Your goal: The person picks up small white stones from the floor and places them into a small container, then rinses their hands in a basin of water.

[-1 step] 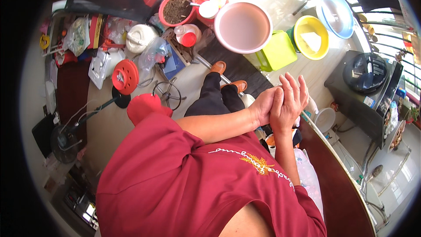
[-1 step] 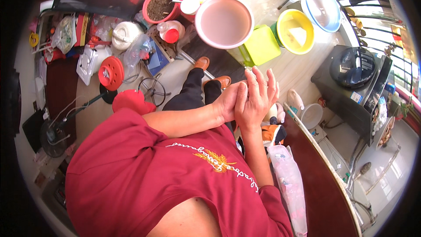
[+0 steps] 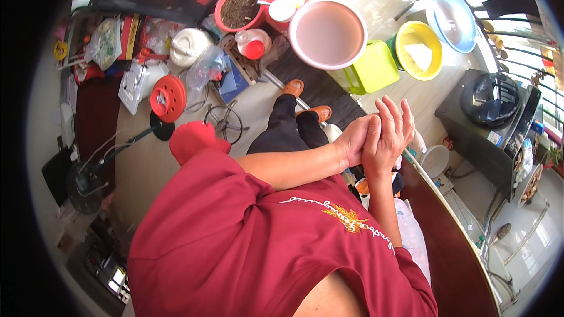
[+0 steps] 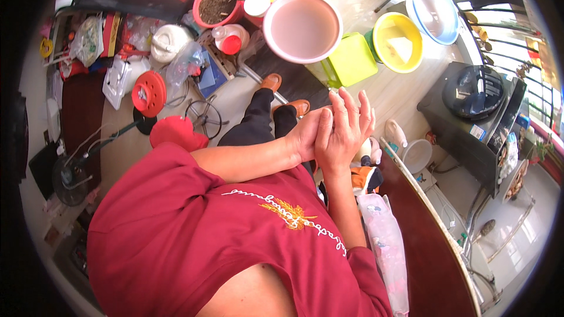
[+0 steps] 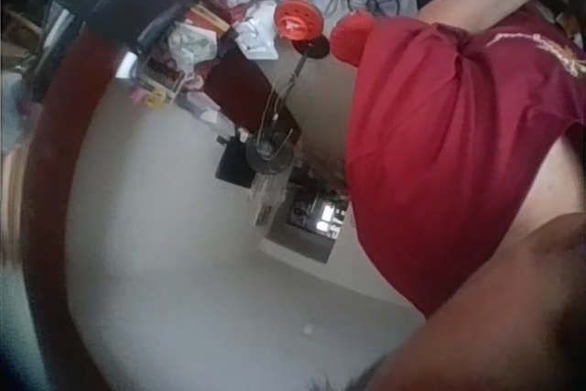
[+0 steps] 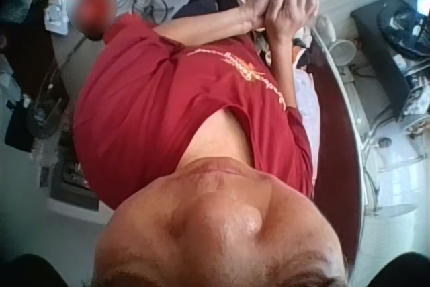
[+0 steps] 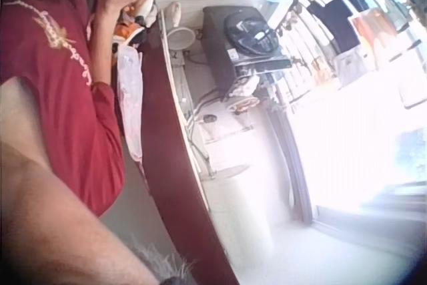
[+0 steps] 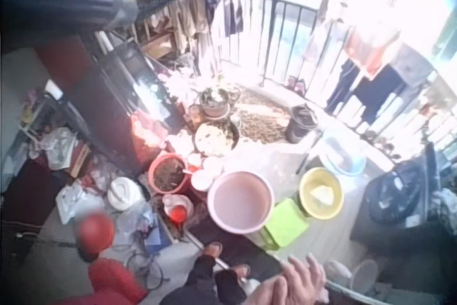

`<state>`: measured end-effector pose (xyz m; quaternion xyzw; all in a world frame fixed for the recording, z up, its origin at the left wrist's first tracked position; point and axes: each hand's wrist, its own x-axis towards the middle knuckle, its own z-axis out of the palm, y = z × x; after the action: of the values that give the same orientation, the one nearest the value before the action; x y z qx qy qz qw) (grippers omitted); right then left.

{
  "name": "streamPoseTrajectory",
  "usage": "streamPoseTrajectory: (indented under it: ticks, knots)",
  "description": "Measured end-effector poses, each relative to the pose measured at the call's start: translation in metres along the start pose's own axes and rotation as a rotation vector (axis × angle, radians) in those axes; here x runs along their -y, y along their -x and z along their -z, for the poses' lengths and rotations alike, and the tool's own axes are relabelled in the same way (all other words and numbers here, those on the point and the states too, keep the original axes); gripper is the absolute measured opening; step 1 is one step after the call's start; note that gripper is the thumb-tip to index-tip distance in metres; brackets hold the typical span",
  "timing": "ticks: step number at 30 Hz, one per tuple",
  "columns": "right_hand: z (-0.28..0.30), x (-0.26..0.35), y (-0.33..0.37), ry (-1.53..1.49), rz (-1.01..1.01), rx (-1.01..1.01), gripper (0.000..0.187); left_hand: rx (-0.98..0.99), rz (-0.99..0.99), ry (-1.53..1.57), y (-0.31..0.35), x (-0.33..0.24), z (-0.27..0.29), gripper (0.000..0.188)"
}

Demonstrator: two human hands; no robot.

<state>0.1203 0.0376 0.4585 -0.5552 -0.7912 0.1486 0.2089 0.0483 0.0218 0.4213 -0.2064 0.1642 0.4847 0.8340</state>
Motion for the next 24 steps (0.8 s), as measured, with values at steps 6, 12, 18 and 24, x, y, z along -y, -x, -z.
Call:
streamPoseTrajectory:
  ticks: [6, 12, 18, 24]
  knots:
    - [-0.007, -0.001, 0.011, -0.082, 0.082, 0.042, 0.027, -0.045, -0.08, 0.013, 0.014, 0.005, 0.009, 0.021]
    - [-0.012, 0.022, 0.023, -0.12, 0.174, 0.035, 0.028, 0.063, -0.136, -0.032, 0.038, -0.002, 0.025, 0.021]
    - [-0.022, 0.049, 0.041, -0.206, 0.149, -0.059, 0.029, 0.23, -0.005, 0.159, 0.057, -0.011, 0.05, 0.022]
    - [-0.057, 0.113, 0.056, -0.28, 0.073, -0.132, 0.033, 0.273, 0.014, 0.236, 0.103, -0.051, 0.076, 0.016]
